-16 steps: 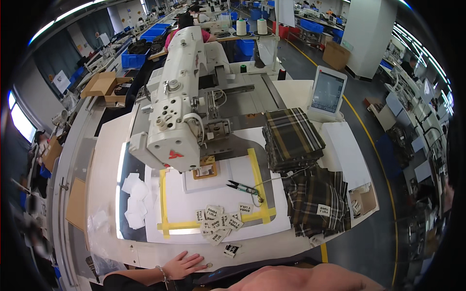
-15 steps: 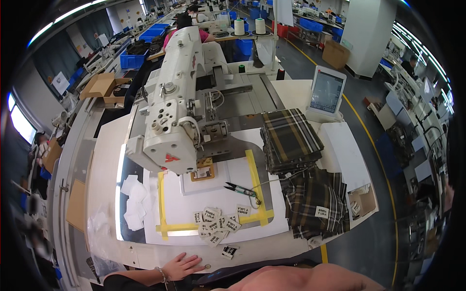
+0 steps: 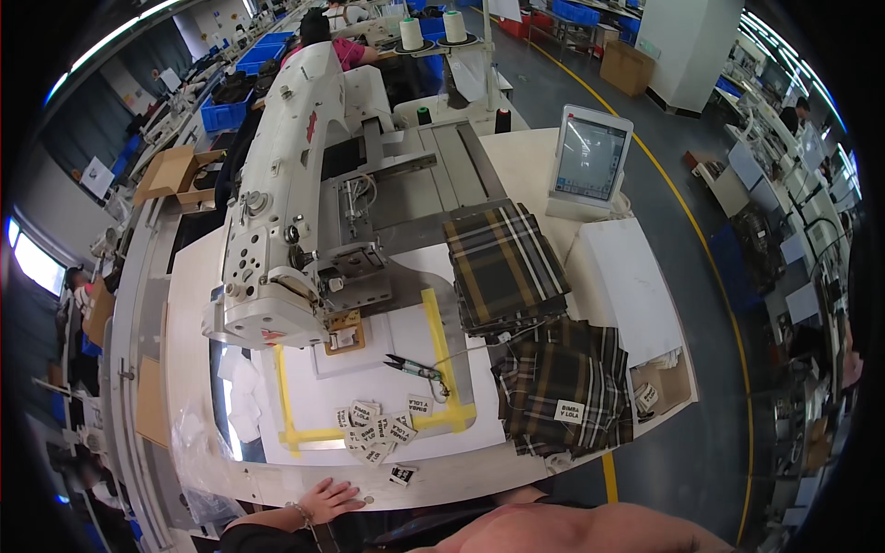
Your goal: Sewing brand labels onto plaid fabric pieces using an industrial sewing machine.
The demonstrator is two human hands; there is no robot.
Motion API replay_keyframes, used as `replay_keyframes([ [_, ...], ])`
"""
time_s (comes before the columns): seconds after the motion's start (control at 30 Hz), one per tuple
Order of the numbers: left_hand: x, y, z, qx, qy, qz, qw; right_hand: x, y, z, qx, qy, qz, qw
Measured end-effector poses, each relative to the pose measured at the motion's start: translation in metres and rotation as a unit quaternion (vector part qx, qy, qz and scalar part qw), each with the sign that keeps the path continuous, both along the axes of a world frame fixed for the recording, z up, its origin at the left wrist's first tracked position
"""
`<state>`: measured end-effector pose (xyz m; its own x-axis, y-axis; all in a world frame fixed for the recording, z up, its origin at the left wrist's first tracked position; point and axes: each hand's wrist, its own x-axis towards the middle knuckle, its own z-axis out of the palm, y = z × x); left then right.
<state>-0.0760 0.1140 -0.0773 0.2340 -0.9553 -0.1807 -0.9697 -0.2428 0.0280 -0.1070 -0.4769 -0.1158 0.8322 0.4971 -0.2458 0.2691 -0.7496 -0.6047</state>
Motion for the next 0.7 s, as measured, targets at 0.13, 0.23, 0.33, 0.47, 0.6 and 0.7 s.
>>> replay_keyframes([
  [0.13, -0.001, 0.001, 0.003, 0.031, -0.008, -0.002, 0.999, 0.006, 0.0, -0.008, -0.005, 0.001, -0.012, 1.0],
  [0.23, -0.003, -0.006, 0.02, 0.134, 0.006, -0.005, 0.991, 0.01, -0.002, -0.014, -0.014, -0.002, -0.027, 1.0],
  [0.33, 0.0, -0.013, 0.026, 0.175, -0.026, -0.034, 0.984, 0.019, -0.005, -0.017, -0.025, -0.011, -0.041, 0.999],
  [0.47, 0.002, 0.0, 0.017, 0.173, -0.043, -0.071, 0.981, 0.019, -0.002, -0.018, -0.042, -0.019, -0.054, 0.997],
  [0.6, -0.005, 0.001, 0.018, 0.235, -0.058, -0.074, 0.968, 0.014, 0.006, -0.021, -0.066, -0.029, -0.061, 0.996],
  [0.7, -0.009, 0.008, 0.001, 0.067, 0.091, 0.071, 0.991, 0.01, 0.02, -0.029, -0.081, -0.038, -0.06, 0.994],
])
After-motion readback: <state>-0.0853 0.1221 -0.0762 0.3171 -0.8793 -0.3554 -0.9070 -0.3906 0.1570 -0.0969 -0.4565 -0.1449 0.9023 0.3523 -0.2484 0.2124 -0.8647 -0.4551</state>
